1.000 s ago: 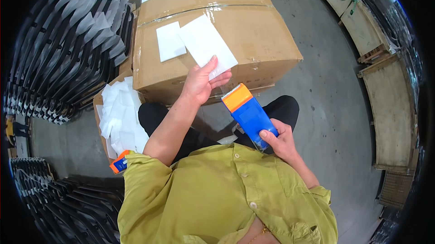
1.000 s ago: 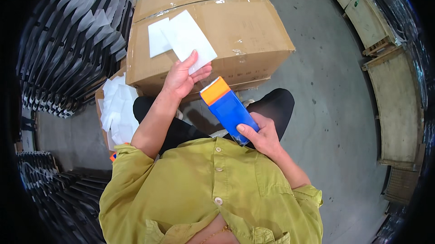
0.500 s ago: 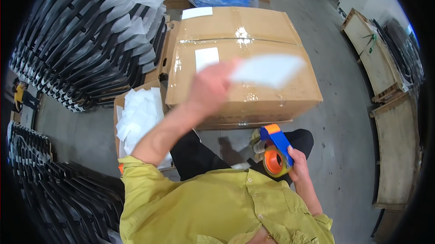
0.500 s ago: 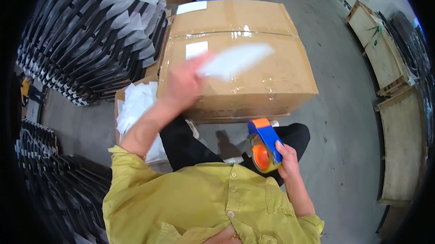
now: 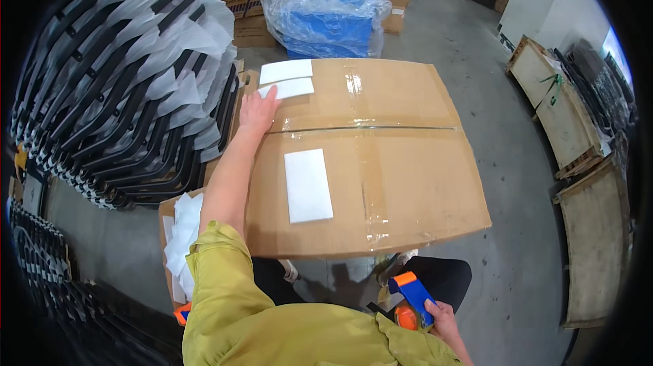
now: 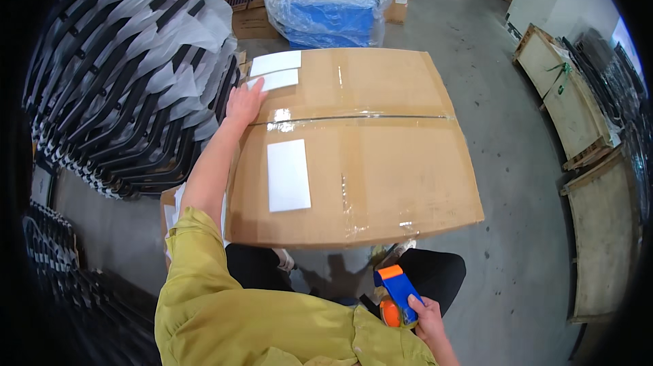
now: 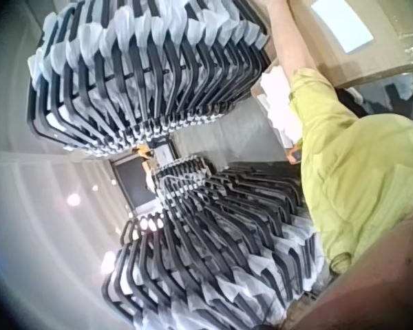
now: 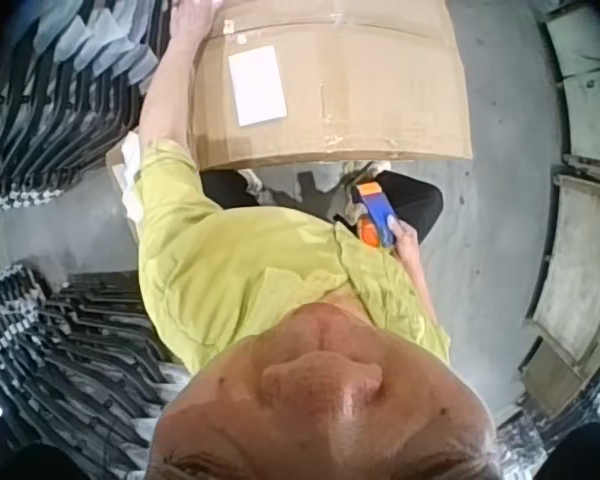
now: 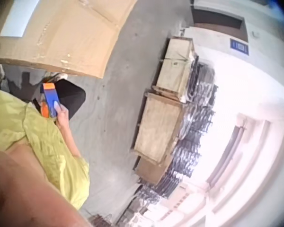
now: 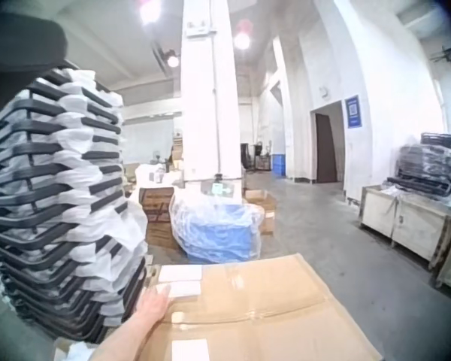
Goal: Applying tape to small foam protective pads using a tape dispenser and placing them on a cardboard box.
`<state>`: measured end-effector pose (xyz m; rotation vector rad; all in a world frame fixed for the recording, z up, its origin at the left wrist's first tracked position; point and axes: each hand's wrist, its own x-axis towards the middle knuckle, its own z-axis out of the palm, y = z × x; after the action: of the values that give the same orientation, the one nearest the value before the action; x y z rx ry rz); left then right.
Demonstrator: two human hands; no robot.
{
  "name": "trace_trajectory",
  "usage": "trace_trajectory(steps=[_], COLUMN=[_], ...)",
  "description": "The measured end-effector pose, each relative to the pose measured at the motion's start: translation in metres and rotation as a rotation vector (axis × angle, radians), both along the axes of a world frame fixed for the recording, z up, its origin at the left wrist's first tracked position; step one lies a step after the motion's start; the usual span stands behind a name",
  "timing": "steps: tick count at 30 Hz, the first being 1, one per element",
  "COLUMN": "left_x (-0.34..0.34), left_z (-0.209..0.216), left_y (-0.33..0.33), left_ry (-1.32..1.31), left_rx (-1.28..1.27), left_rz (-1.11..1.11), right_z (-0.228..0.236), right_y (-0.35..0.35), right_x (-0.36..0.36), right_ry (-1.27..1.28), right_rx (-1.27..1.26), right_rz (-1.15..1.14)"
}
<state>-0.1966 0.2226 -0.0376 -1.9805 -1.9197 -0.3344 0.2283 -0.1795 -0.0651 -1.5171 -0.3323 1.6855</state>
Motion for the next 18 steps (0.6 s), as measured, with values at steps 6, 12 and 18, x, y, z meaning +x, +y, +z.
trace_trajectory(steps=[6, 12, 18], left_x=[0.009, 0.014, 0.059], left_z=[0.006, 0.021, 0.02], left_y=[0.01, -0.004, -0.104], left_ry=[-0.021, 0.089, -0.308], left_rx=[-0.205, -0.084, 0.059], left_rz=[0.049, 0.076, -0.515], right_z=[-0.004, -0.004, -0.003], right_y=[0.015, 0.014, 0.002], right_x=[-0.004, -0.003, -0.001], right_ry=[-0.049, -0.085, -0.034], right_rx=[-0.018, 0.011, 0.054], right_rz=[0.017, 0.106, 0.08])
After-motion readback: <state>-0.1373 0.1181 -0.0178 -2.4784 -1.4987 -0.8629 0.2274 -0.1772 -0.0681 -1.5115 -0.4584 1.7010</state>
